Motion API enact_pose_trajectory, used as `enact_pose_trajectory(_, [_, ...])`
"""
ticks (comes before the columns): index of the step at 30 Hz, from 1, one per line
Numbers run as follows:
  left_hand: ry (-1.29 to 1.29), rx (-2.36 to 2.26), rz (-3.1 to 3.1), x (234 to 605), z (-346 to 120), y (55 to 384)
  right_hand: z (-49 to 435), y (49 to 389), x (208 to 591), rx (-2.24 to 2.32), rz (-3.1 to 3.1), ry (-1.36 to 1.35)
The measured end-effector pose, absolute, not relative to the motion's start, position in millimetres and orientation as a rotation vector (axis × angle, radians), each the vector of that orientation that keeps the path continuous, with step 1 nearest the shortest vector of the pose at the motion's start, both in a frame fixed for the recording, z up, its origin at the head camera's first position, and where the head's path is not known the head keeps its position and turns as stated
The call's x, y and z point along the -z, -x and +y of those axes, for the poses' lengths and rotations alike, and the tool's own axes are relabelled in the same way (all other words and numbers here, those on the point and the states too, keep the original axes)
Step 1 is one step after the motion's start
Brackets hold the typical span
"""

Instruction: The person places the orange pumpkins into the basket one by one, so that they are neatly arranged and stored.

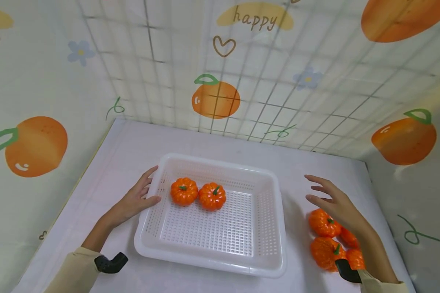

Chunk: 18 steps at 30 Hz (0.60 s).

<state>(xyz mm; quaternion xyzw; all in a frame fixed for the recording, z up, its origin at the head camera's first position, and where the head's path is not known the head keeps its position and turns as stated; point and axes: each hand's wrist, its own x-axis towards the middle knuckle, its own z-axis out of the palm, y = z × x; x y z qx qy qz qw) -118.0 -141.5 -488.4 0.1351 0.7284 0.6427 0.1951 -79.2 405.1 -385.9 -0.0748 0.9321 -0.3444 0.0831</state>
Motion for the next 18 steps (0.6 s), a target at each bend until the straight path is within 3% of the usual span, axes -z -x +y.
enact_pose_trajectory(18, [-0.372, -1.796, 2.036, 485.5, -141.6, 117.1, 450.4, 49.6, 414.5, 0.990, 2.749, -0.067])
